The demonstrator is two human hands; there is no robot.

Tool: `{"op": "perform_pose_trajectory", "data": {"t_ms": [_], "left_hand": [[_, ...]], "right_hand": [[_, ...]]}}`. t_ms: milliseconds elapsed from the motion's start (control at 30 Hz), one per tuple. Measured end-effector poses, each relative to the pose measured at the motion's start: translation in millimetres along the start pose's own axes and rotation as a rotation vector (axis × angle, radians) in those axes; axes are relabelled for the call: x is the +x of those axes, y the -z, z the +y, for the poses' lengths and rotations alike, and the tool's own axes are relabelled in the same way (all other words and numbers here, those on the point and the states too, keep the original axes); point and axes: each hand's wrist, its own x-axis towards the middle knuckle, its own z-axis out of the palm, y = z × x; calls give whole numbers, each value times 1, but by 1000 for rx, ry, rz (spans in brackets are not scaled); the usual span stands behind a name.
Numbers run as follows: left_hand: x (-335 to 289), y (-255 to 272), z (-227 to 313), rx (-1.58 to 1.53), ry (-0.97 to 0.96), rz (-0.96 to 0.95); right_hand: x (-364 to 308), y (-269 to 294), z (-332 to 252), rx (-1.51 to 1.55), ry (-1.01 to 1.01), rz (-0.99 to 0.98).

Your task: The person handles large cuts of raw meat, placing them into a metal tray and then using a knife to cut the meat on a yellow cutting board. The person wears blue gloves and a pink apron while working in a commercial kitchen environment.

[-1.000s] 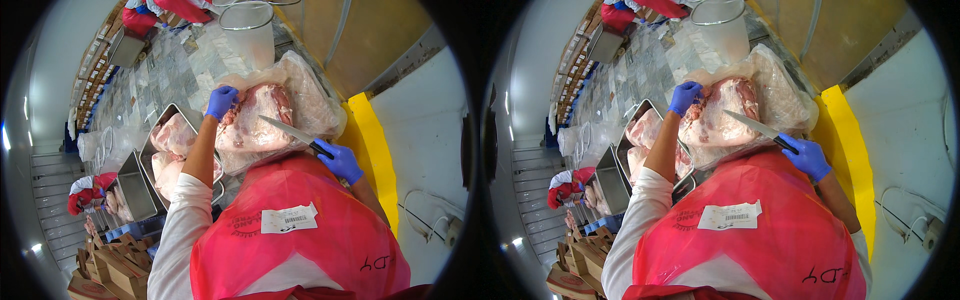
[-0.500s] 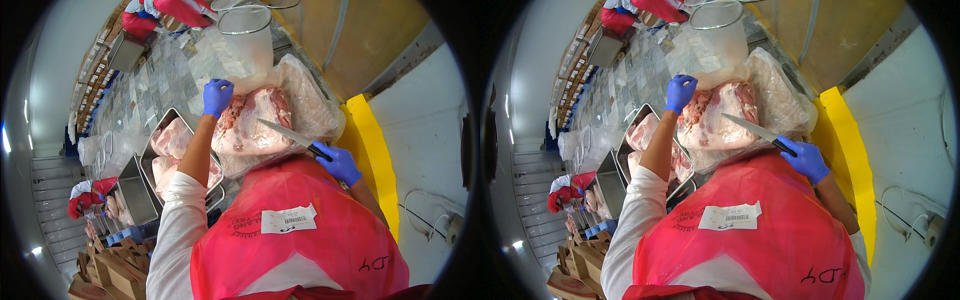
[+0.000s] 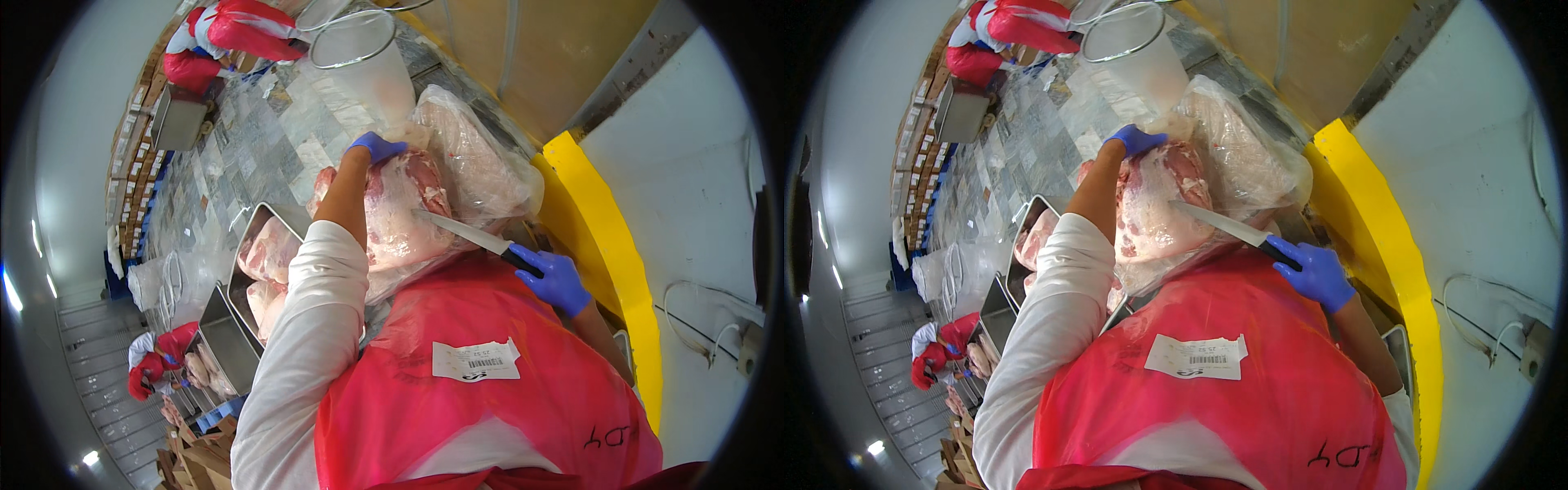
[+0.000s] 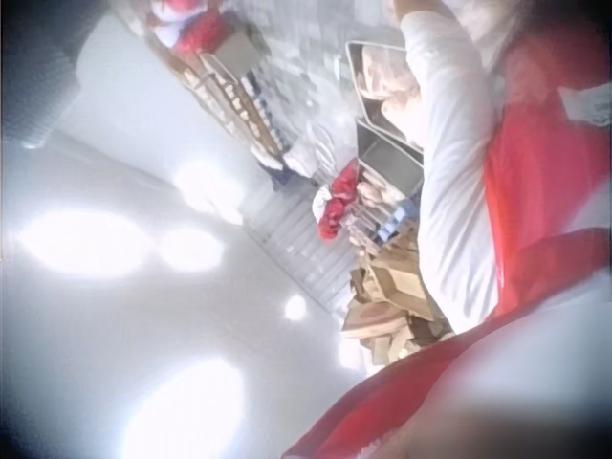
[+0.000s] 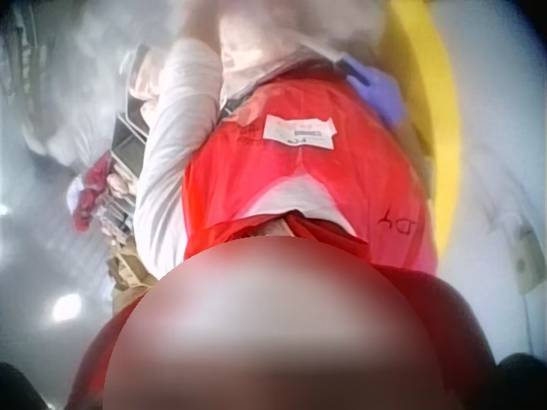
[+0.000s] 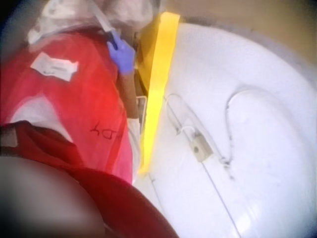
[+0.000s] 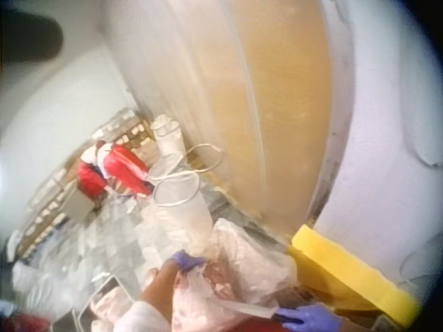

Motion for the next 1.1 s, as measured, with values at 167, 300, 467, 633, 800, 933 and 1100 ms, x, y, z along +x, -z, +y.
{"op": "perform_pose_trajectory", "data": {"t_ms": [167,300,467,633,800,933,1100], "left_hand": [[31,-24,-25,349,-10,66],[28,-17,-47,554,-50,207],[24,18,-124,-1414,272,286],[-47,44,-48,-1570,367,363],[-94,71,-106,-1726,187,201],[-129,68,-91,-1720,178,352],[-136,68,-105,-1820,162,397]], "right_hand": [[-18,4,10,101,-94,122],[-25,6,22,102,-153,189],[-18,14,23,154,-158,158],[-5,16,21,72,-79,123],[18,16,9,71,35,77],[33,10,3,47,64,53],[34,1,7,16,63,23]]}}
